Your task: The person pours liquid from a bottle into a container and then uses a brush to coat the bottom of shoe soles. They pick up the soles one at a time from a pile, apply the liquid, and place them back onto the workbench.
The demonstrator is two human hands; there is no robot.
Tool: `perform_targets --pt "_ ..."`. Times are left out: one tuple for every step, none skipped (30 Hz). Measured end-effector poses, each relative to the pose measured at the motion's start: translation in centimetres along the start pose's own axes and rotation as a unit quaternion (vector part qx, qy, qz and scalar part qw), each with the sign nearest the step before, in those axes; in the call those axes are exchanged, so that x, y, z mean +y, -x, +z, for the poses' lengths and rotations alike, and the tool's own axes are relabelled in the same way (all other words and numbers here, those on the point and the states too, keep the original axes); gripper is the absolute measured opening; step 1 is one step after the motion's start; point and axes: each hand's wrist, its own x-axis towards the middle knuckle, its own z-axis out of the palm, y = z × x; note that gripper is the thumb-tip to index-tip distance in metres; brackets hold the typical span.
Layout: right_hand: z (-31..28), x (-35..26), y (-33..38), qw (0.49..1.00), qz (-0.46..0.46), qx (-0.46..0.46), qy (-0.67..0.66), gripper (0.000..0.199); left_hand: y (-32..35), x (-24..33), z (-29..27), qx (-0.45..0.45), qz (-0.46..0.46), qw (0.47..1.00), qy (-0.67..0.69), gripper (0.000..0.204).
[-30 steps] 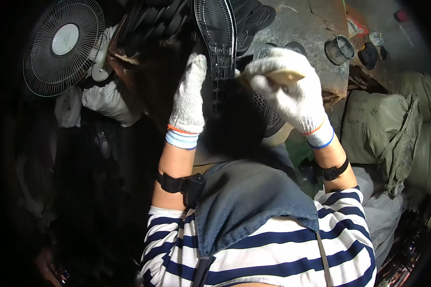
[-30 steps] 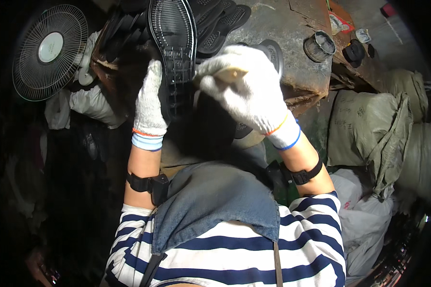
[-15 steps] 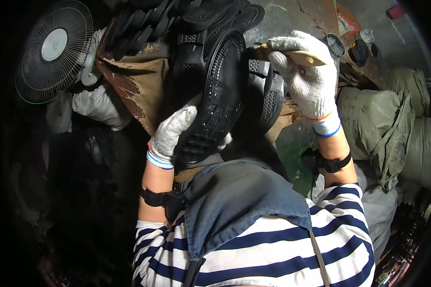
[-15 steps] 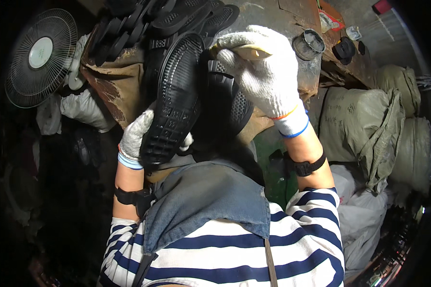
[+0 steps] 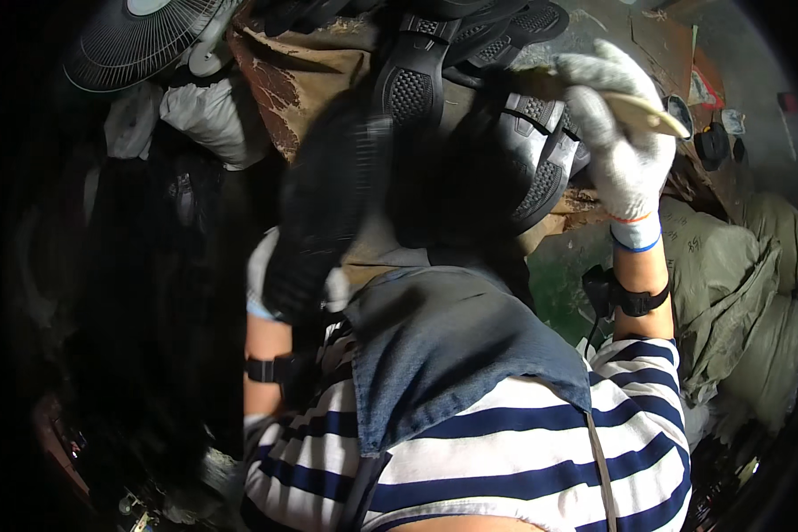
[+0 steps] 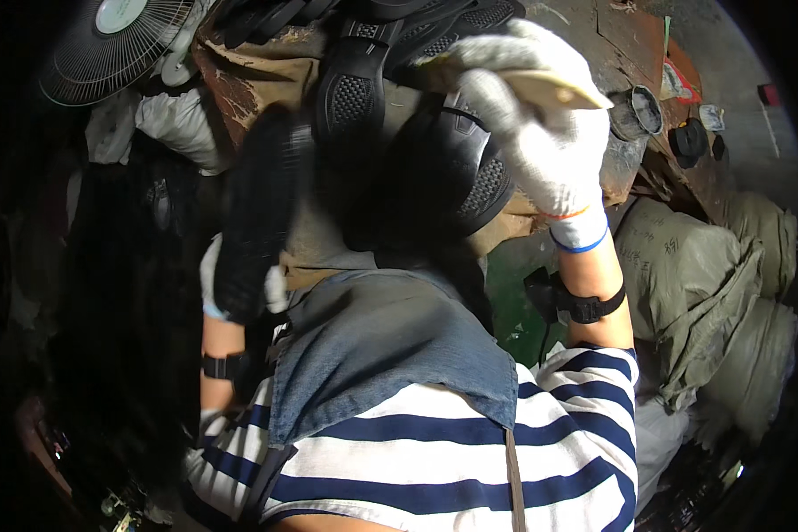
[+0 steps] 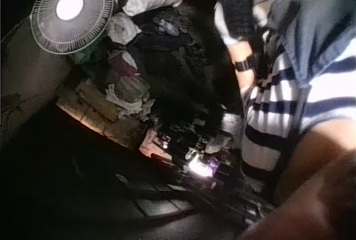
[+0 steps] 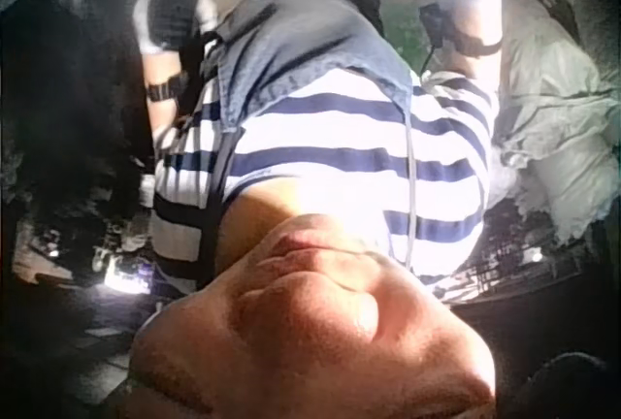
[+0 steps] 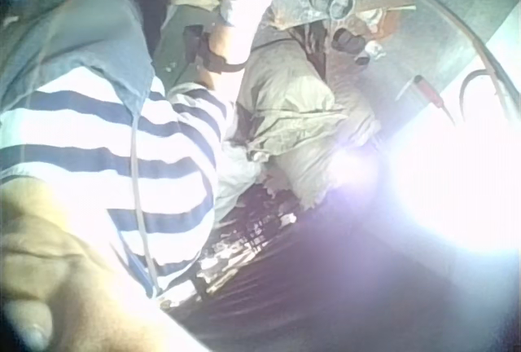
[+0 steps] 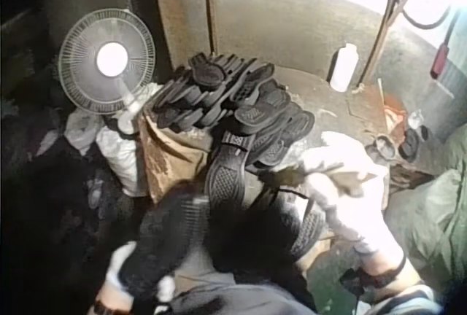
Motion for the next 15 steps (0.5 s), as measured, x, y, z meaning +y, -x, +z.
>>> perform_targets --pt "-0.3 0.6 0.2 0.998 0.026 0.019 -0.057 0.018 0.3 0.5 -5.0 -0.206 0.065 0.947 -0.239 0.062" --pt "-0.8 0.6 -0.3 0.994 0.051 0.043 -0.09 0.018 1.6 0.1 -8.2 -0.04 0.193 0.94 -0.28 0.053" --pt "-1.7 1.1 -0.3 0.995 0.054 0.051 -0.064 0.023 3.4 -0.8 -8.7 0.125 0.297 0.897 -0.304 0.045" --pt "-2.4 1.4 -0.6 0.991 0.086 0.092 -0.034 0.022 3.6 0.2 -16.5 0.11 0.28 0.934 -0.191 0.041" --pt "-3.7 1.8 -0.7 0.984 0.119 0.135 0.001 0.021 5.2 1.1 -20.6 -0.12 0.114 0.986 0.009 0.03" --pt "-5.8 2.5 -1.1 0.989 0.06 0.132 0.002 0.02 6.0 1.0 -28.2 -0.164 0.149 0.973 0.062 0.027" --pt "-7.5 4.3 -1.0 0.992 0.01 0.129 0.003 0.019 6.6 -0.6 -31.0 -0.265 0.203 0.933 0.136 0.026" --pt "-8.5 4.6 -1.0 0.985 0.052 0.157 0.046 0.017 6.5 -0.6 -31.1 -0.263 0.201 0.934 0.136 0.026" --pt "-11.4 6.8 -1.0 0.927 -0.154 0.068 0.335 0.024 6.5 -0.6 -30.9 -0.228 0.218 0.941 0.124 0.026" --pt "-12.4 6.5 -0.9 0.896 -0.133 0.043 0.422 0.03 6.4 -0.6 -30.8 -0.191 0.235 0.946 0.113 0.026" --pt "-13.3 6.2 -0.5 0.856 -0.109 0.019 0.504 0.037 6.6 -0.6 -30.5 -0.154 0.253 0.95 0.099 0.027" --pt "-14.5 7.9 0.6 0.853 -0.095 0.068 0.508 0.045 6.5 -0.4 -30.1 -0.12 0.269 0.952 0.086 0.028" --pt "-16.3 9.2 1.4 0.857 -0.081 0.08 0.503 0.047 6.2 -0.1 -29.6 -0.088 0.283 0.952 0.071 0.03" --pt "-17.1 9.6 1.9 0.857 -0.052 0.091 0.504 0.035 5.9 0.2 -29.0 -0.056 0.297 0.952 0.055 0.031" --pt "-17.9 9.7 2.4 0.855 -0.023 0.103 0.507 0.025 5.5 0.6 -28.3 -0.026 0.309 0.95 0.038 0.033"
